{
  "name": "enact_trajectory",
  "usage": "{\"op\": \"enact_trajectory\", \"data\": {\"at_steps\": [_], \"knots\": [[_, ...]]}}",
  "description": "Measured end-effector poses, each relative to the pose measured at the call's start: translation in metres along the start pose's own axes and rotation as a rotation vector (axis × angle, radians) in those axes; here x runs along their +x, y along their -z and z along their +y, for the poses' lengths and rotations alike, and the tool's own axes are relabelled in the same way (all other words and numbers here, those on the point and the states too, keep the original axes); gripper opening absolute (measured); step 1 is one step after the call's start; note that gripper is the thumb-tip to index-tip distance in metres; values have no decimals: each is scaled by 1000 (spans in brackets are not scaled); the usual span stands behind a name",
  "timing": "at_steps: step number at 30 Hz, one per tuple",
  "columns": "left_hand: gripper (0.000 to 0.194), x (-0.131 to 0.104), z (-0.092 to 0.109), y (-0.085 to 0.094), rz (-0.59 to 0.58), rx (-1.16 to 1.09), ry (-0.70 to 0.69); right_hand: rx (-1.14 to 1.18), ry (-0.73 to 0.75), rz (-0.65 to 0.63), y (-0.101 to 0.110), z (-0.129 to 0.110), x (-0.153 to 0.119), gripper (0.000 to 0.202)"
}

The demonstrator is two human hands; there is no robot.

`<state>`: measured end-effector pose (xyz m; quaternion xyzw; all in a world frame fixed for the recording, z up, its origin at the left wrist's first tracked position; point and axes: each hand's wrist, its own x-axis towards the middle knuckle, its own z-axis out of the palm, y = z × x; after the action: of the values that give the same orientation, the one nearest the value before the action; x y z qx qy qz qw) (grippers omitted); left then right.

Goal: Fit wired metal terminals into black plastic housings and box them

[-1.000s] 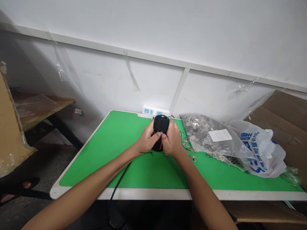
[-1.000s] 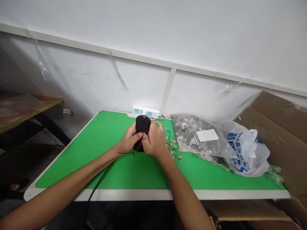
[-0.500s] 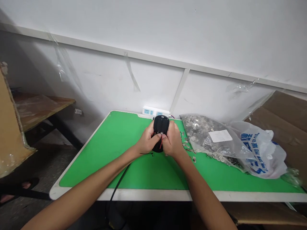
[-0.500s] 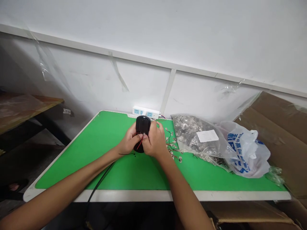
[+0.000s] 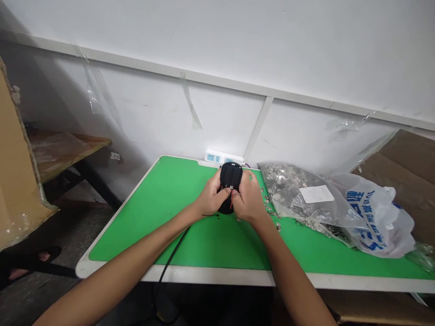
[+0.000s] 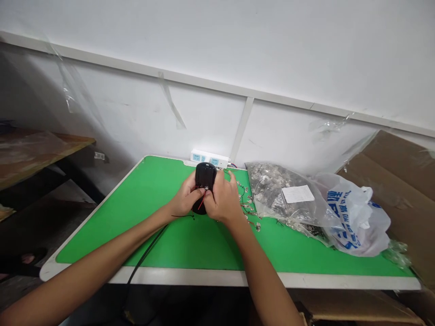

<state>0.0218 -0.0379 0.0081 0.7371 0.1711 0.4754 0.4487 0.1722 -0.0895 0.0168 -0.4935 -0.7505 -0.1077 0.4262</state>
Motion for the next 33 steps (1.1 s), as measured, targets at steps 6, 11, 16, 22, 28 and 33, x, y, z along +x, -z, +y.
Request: {"op": "enact_trajectory", "data": {"at_steps": [6, 11, 16, 22, 28, 33], "knots": [[36, 4, 11, 10, -62, 188, -64, -51, -3, -36, 8, -6, 2, 36], [33, 4, 15, 13, -91, 216, -79, -63, 19, -13, 8, -6, 0, 35], [35, 4, 13, 13, -99, 208, -90, -54, 28, 8, 6, -5, -1, 35], [32, 2, 11, 9, -83, 173, -93, -41, 15, 16, 4, -4, -2, 30], [35, 0, 10, 6, -84, 141, -86, -29, 4, 13, 1, -1, -4, 24], [37, -3, 7, 4, -84, 129, -55, -12, -28, 9, -2, 1, -7, 25]]}}
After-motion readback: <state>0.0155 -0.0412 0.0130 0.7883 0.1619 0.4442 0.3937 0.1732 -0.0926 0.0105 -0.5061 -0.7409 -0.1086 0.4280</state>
